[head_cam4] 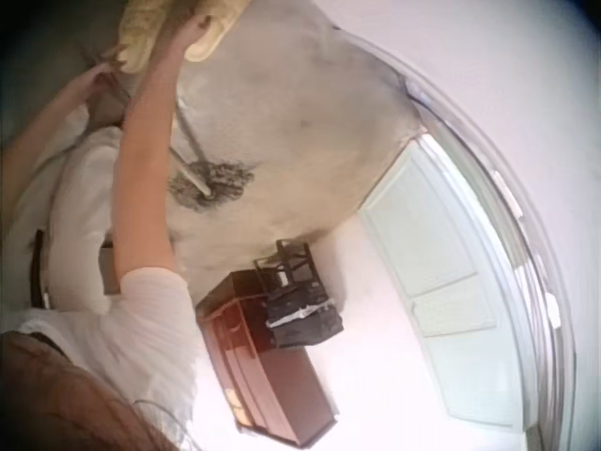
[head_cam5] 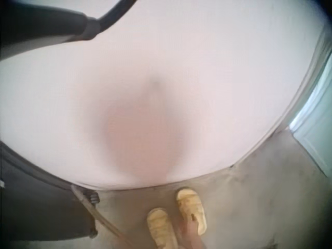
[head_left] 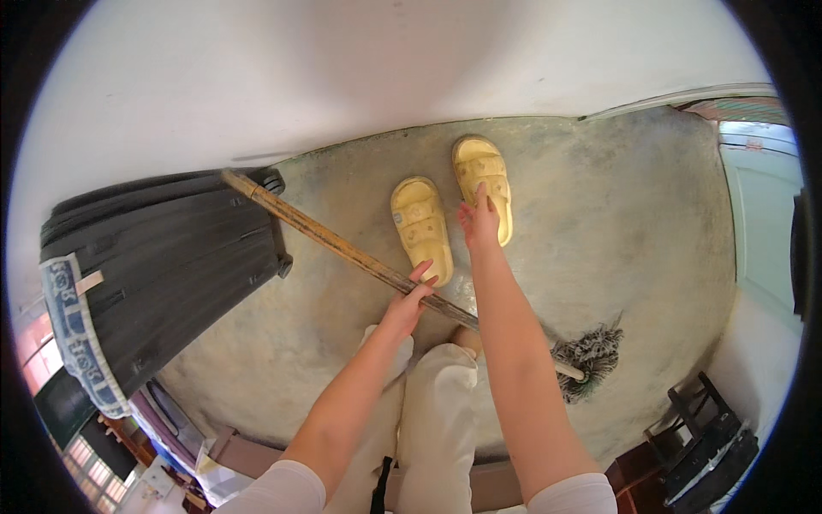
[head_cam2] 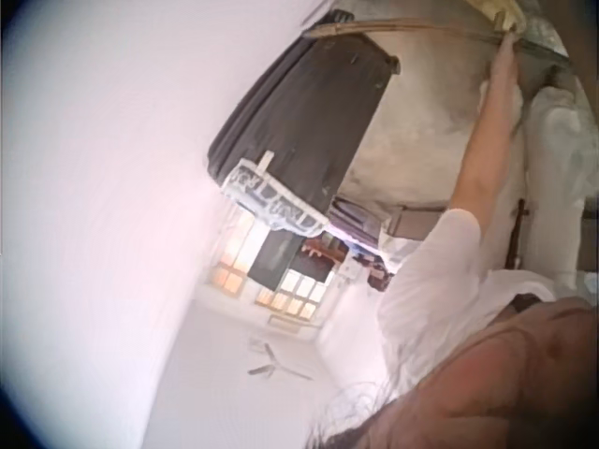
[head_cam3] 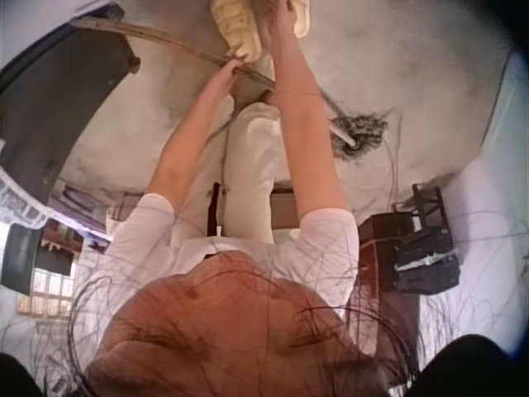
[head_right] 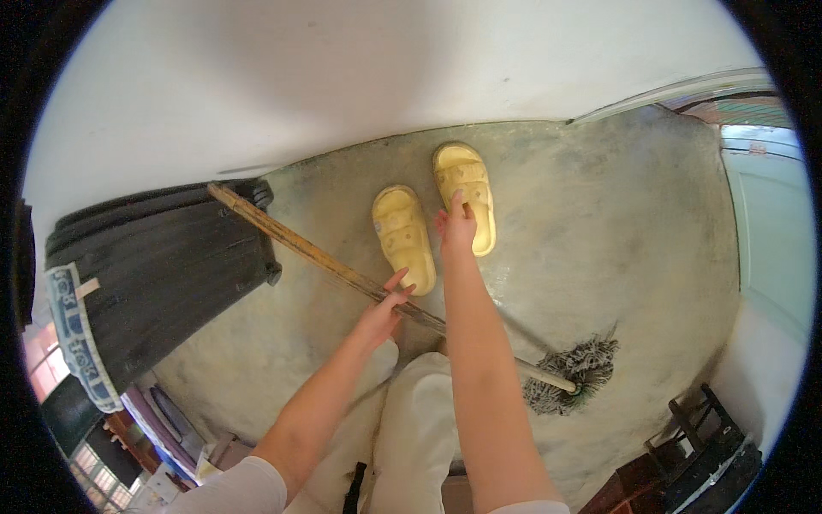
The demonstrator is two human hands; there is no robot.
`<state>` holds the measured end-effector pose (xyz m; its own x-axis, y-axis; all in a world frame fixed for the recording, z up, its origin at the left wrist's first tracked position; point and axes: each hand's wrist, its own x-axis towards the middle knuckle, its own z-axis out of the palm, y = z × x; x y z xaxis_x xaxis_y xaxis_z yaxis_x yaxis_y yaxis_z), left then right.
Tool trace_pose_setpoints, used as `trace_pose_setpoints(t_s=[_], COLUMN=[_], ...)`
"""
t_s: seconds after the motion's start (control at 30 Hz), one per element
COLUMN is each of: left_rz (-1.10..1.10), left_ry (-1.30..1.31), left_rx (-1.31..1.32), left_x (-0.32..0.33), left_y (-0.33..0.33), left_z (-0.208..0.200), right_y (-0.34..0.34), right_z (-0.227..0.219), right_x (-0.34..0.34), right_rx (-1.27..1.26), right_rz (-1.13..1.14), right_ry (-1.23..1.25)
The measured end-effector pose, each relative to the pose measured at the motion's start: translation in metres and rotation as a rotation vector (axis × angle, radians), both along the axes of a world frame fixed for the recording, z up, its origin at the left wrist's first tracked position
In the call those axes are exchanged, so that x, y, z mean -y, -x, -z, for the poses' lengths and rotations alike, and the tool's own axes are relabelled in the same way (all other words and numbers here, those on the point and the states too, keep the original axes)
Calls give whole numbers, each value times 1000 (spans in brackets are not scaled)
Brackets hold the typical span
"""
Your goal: The person mops the floor of a bedroom using a string mop. They move around furniture, including a bed and a suitcase, and briefly pick up a pair of slippers to clean underneath them before placing them back down.
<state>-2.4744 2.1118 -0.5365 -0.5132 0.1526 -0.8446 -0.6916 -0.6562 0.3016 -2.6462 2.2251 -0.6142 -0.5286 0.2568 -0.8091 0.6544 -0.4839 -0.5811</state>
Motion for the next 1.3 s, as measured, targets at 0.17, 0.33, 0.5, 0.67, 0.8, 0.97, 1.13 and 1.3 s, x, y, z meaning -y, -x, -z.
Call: trace_pose_setpoints(t_s=[0.17, 0.33, 0.5, 0.67, 0.8, 0.97, 1.13, 1.3], left_rz=[49, -47, -75, -147, -107, 117, 222, 305], left_ry=[79, 146, 158, 121, -73, -8, 4, 75], left_rx=[-121, -61, -99, -50, -17, 48, 24, 5], left_x=[-8, -2, -5, -7, 1, 1, 0, -28], left_y=[15, 1, 1, 4, 1, 15, 13, 9], left_z=[18, 32, 53, 53, 38, 8, -19, -103], right_y=[3, -46, -70, -73, -39, 38, 40, -76], right_z=[58, -26, -14, 17, 8, 25, -11, -116], right_x=[-16, 25, 46, 35, -6, -86, -106, -100], right_rx=[2, 352, 233, 31, -25, -118, -30, -208], right_rz=[-4, -10, 272, 332, 387, 300, 58, -485], right_ry=[-161, -26, 153, 76, 70, -24, -103, -547])
